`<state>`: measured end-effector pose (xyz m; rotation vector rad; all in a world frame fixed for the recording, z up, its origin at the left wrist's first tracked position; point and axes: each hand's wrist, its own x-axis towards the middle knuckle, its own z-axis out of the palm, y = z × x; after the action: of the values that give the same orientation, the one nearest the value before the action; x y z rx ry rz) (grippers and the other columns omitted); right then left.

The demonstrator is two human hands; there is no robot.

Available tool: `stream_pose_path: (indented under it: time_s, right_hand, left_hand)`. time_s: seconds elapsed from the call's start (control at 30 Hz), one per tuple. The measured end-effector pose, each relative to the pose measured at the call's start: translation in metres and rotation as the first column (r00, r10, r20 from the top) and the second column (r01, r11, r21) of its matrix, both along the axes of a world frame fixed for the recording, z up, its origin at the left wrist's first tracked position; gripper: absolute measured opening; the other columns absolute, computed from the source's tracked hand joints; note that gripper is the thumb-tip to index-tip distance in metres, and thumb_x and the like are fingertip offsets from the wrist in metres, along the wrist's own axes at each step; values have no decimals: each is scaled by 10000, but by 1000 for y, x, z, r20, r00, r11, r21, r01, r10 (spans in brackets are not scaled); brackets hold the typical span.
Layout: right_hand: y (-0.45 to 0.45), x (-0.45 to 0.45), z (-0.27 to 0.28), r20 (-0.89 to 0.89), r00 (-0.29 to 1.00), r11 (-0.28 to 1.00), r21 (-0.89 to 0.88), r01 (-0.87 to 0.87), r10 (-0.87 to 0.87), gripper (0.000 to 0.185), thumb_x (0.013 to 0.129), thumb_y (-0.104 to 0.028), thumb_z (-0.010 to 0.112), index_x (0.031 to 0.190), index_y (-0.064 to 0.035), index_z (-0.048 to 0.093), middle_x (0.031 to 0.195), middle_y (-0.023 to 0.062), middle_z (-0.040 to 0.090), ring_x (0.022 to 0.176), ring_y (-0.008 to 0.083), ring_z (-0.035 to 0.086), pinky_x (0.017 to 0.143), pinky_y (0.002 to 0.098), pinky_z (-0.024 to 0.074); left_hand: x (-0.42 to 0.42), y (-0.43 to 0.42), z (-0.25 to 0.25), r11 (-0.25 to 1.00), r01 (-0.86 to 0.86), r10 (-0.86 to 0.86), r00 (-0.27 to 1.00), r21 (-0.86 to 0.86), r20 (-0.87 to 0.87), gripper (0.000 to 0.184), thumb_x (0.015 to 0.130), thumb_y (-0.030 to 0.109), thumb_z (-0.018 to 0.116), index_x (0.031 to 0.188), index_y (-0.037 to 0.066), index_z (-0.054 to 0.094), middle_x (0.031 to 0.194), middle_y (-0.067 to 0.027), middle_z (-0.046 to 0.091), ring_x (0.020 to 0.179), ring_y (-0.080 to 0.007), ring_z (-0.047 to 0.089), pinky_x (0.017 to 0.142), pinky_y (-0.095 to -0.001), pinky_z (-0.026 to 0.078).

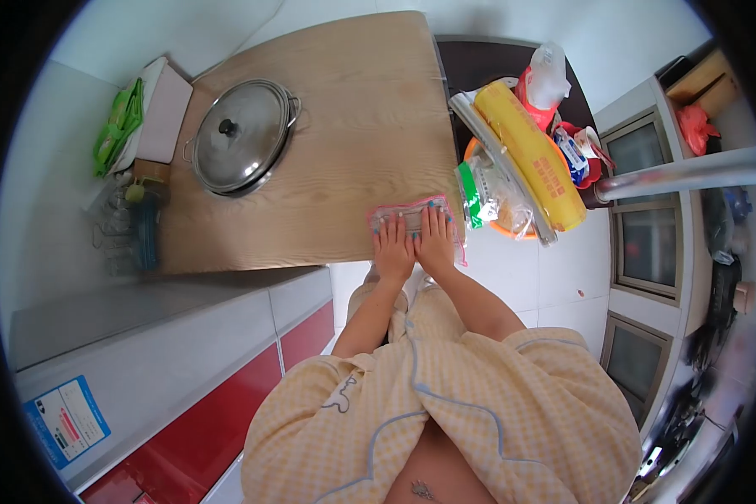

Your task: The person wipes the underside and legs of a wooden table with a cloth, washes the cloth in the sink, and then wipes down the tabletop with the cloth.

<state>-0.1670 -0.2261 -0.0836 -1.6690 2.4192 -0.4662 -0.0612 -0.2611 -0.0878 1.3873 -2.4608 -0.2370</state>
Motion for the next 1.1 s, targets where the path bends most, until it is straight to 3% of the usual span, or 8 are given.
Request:
stream_pose_path:
  time_s: [0.07,0.3,0.57,0.8,1.1]
  right_hand:
    - [-11,-2,-8,-14,999,994,-106,-40,39,641,811,-289,491,1352,-22,274,1397,141,291,1309,316,228,1055,477,184]
    - [-128,-27,-5,2,995,991,-89,-104,105,633,836,-321,462,1361,-32,257,1405,145,272,1300,324,242,1055,473,180]
    - [-292,-74,-19,-88,995,987,-146,-65,53,578,840,-319,434,1324,-19,333,1372,159,331,1264,345,296,1034,490,204]
    - [-424,-123,-32,-169,984,977,-213,11,-48,565,852,-331,388,1325,-26,334,1387,152,312,1284,337,265,1047,483,189]
    - [-462,-141,-35,-201,976,989,-137,61,-88,568,882,-333,335,1356,-25,272,1419,140,252,1308,327,225,1056,470,178]
  left_hand:
    - [-7,-22,-1,999,-35,35,999,10,27,509,842,265,458,1313,88,381,1386,-94,334,1253,-314,320,1028,-484,219]
    - [-28,-133,-4,995,-93,93,996,-34,16,499,853,266,451,1314,88,379,1378,-91,342,1257,-311,309,1035,-484,208]
    - [-79,-300,0,999,-24,25,998,-29,52,505,852,266,446,1317,84,371,1376,-99,338,1257,-318,305,1037,-483,203]
    - [-134,-440,-23,993,56,-55,998,-104,13,487,862,274,434,1316,107,376,1362,-91,360,1244,-321,322,1024,-484,236]
    - [-154,-488,-31,978,127,-136,990,-166,-42,465,882,288,403,1310,106,389,1379,-87,346,1258,-309,314,1023,-481,246]
